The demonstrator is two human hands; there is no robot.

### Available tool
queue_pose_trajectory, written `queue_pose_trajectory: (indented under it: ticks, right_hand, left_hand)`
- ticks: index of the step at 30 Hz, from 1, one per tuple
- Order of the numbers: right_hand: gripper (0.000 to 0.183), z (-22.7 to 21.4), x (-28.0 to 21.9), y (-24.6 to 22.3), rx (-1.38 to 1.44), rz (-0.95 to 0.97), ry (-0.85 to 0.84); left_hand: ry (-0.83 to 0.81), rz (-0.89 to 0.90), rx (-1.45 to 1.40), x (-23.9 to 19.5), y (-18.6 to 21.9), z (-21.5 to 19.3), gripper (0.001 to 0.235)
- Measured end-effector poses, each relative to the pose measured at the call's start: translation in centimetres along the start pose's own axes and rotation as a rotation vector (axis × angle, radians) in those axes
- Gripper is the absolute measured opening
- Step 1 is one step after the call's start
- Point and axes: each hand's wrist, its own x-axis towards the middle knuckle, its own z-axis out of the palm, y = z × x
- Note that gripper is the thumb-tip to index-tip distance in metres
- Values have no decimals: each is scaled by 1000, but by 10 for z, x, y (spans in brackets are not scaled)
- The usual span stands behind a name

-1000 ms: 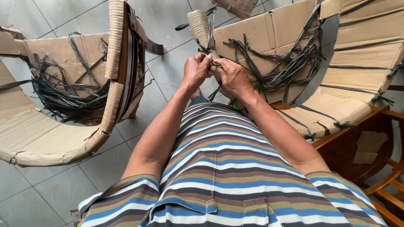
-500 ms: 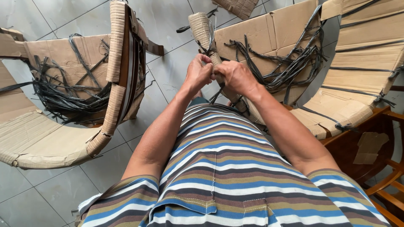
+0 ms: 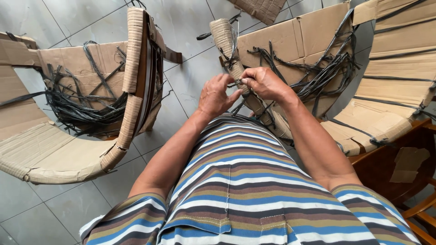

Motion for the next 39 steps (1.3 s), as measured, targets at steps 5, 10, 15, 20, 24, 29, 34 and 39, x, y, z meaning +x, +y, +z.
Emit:
queue_pose_trajectory:
  ticks: [5,10,15,20,24,29,34,39]
  right_hand:
    - [8,1,-4,-5,-24,-20,63]
    - [8,14,12,61,-300,18,172]
    - [20,19,4,60,-87,211,242]
    - [32,28,0,31,447,194,364]
    - [34,28,-3,-2,333,110,351]
    - [37,32,15,64,278,174,442]
    - [35,60,30,107,396,290,506]
    - [32,49,16,102,422,274,465]
  left_hand:
    - [5,10,65,7,-18,21,13]
    - [-40,-47,46,3,-24,5,18]
    - [-233,-242,60,-2,-40,6,18]
    - [-286,-295,-26,2,-31,-3,19]
    - [-331,-296,-37,3,-24,-6,19]
    - [-357,-281,-47,3,-35,-10,18]
    - [-343,-252,-93,4,-42,-14,17]
    - [-196,-289,-640,17,3,-33,11]
